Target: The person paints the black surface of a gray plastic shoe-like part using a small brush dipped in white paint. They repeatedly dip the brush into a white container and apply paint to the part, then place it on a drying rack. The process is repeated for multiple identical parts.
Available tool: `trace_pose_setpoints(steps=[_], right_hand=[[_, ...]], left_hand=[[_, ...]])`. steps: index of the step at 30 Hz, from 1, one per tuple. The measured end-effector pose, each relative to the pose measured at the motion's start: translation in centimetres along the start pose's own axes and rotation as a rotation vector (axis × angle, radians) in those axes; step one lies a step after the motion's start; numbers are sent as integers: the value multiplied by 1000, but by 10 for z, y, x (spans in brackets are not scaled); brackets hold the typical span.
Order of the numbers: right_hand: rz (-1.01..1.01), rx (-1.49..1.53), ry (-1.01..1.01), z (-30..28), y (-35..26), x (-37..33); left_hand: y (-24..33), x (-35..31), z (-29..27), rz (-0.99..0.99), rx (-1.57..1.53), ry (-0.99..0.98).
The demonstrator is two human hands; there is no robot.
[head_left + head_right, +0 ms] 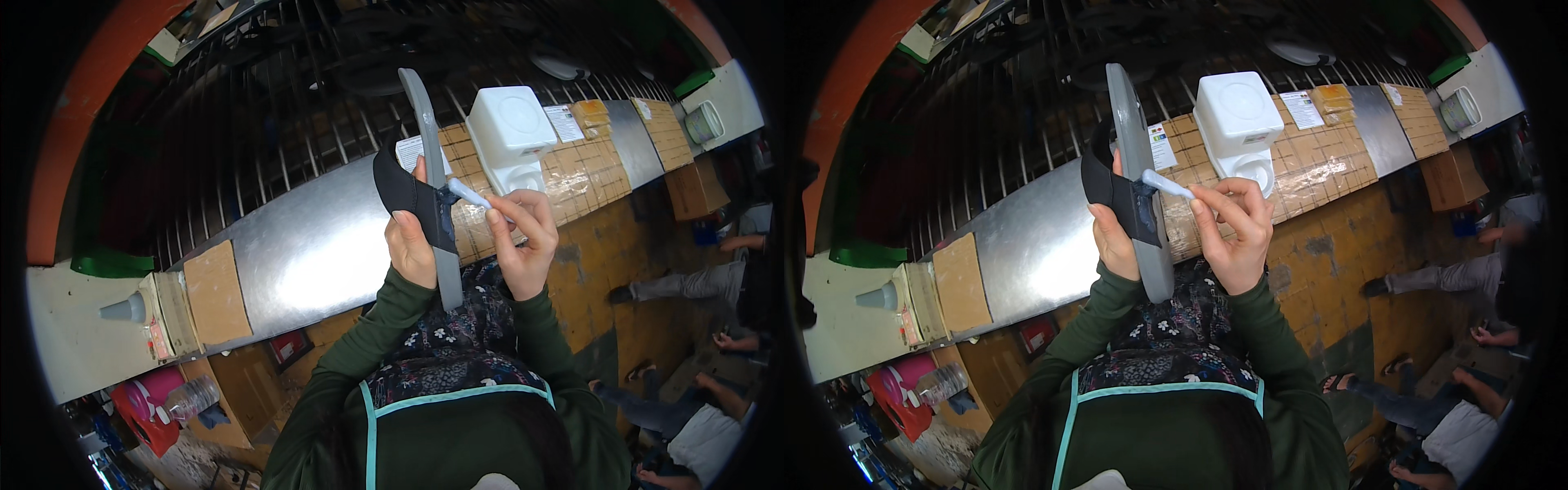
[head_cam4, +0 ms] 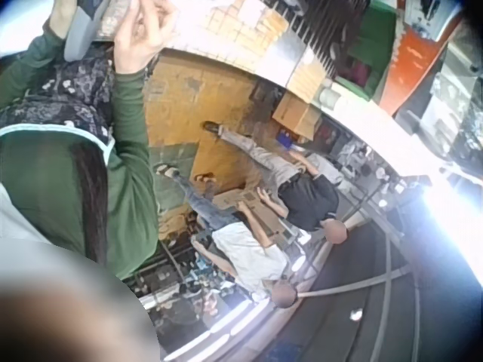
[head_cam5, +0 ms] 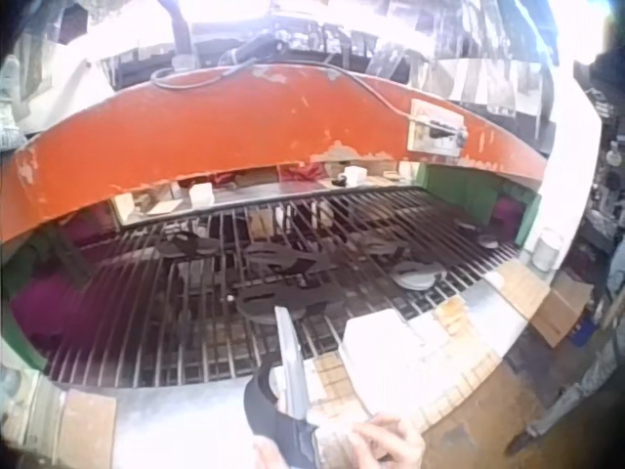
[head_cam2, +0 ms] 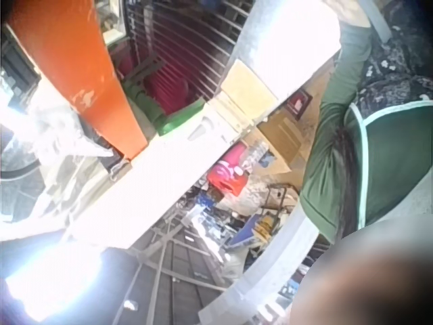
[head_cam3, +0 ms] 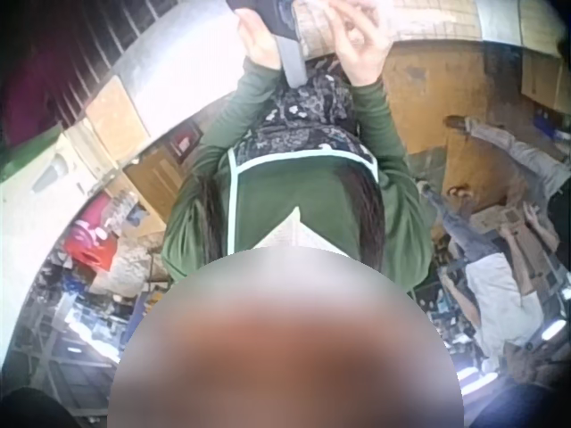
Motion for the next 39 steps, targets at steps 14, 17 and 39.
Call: trace_pose_setpoints(steps=[14, 17, 39], right_hand=[[-260, -193, -60, -12, 1, 14], [-257, -201, -81, -14, 1, 15], [-163, -151, -99, -15, 2, 1]], left_hand=[[-4, 4, -5, 28, 103, -82], [-5, 5, -5, 20, 80, -86], [1, 18, -2, 64, 146, -19]])
Point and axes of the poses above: each hand's wrist, its own x-axis towards the middle knuckle, its own z-axis out of the palm, y = z × x, the point moved 4 cm from there along x, towards the middle knuckle, and after that the axes turned 6 degrees about x, right-handed, at the moved point
